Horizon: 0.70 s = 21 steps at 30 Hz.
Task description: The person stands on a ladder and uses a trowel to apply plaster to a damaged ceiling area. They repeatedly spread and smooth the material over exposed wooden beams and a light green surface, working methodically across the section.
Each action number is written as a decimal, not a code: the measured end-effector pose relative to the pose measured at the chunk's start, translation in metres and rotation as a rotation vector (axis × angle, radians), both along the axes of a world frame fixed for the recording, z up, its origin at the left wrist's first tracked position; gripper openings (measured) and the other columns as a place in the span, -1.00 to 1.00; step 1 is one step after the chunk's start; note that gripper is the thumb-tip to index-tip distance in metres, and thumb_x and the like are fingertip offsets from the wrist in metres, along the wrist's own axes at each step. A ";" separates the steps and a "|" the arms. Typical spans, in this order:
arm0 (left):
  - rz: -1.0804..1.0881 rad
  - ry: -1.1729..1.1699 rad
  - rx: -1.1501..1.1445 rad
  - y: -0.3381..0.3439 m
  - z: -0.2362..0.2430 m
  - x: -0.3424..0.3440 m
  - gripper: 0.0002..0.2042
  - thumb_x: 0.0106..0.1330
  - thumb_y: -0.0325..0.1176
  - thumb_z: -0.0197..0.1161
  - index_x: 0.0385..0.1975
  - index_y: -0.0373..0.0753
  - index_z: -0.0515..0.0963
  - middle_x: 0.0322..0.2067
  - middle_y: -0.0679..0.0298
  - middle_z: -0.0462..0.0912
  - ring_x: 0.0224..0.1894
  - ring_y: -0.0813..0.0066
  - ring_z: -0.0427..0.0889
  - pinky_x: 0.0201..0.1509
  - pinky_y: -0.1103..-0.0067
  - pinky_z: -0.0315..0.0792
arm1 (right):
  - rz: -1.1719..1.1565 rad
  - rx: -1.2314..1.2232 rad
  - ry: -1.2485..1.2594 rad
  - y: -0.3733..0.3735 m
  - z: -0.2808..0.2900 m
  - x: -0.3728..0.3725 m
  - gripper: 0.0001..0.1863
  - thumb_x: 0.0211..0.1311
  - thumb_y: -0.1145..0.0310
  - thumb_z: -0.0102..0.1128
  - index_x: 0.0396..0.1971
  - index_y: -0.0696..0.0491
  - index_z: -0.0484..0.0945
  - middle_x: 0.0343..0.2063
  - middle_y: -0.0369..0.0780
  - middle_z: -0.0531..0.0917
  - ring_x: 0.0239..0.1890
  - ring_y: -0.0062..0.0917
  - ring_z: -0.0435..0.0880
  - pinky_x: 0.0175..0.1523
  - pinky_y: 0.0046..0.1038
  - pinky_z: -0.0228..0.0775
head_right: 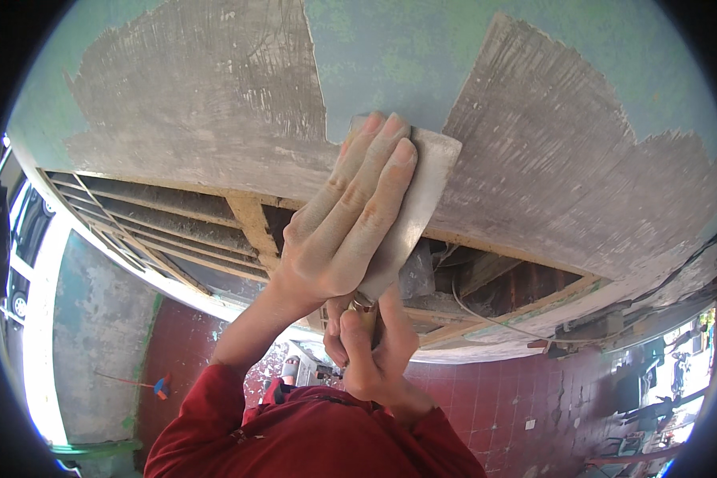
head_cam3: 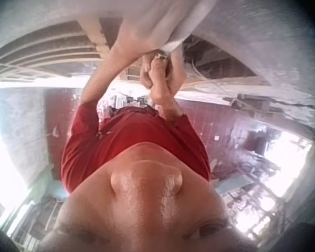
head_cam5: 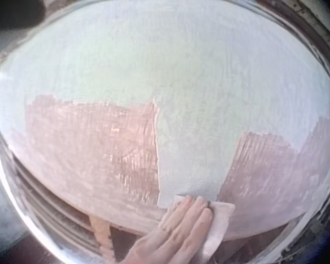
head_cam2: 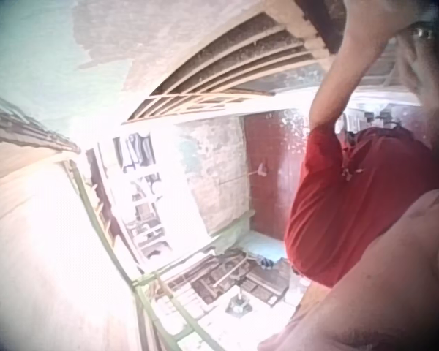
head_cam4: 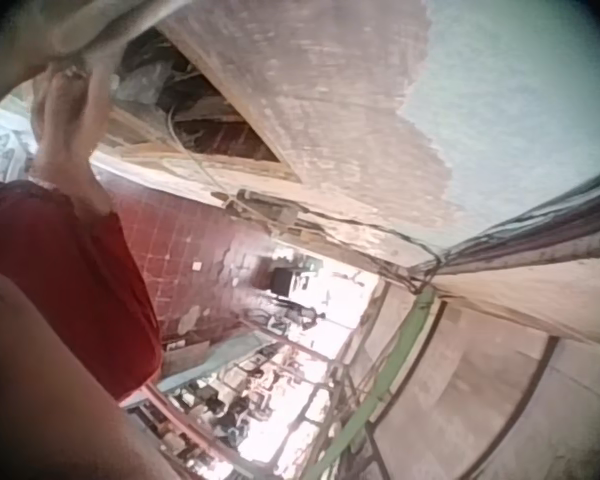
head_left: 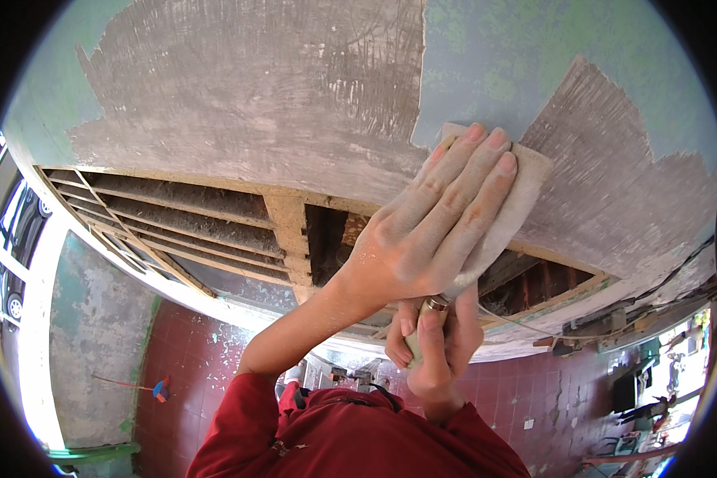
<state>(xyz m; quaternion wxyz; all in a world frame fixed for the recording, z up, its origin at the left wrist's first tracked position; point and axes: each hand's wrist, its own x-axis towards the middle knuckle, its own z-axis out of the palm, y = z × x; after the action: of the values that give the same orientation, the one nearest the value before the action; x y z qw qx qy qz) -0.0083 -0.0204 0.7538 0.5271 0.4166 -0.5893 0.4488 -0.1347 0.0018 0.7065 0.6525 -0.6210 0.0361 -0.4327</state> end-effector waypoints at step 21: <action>0.119 0.018 -0.275 -0.018 0.042 -0.004 -0.53 0.08 -0.64 0.22 0.06 -0.57 0.45 0.01 -0.17 0.56 0.08 -0.04 0.58 0.08 0.37 0.56 | -0.087 -0.112 0.097 -0.011 0.053 -0.013 -0.44 0.38 0.40 -0.11 0.31 0.27 0.08 -0.57 -0.27 0.42 -0.77 -0.80 0.22 -0.72 -0.71 -0.01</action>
<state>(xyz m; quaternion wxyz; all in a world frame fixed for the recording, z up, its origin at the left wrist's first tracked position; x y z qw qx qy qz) -0.0126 -0.0382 0.7960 0.5571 0.3786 -0.4916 0.5519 -0.1474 -0.0095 0.7597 0.5949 -0.6745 0.0707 -0.4313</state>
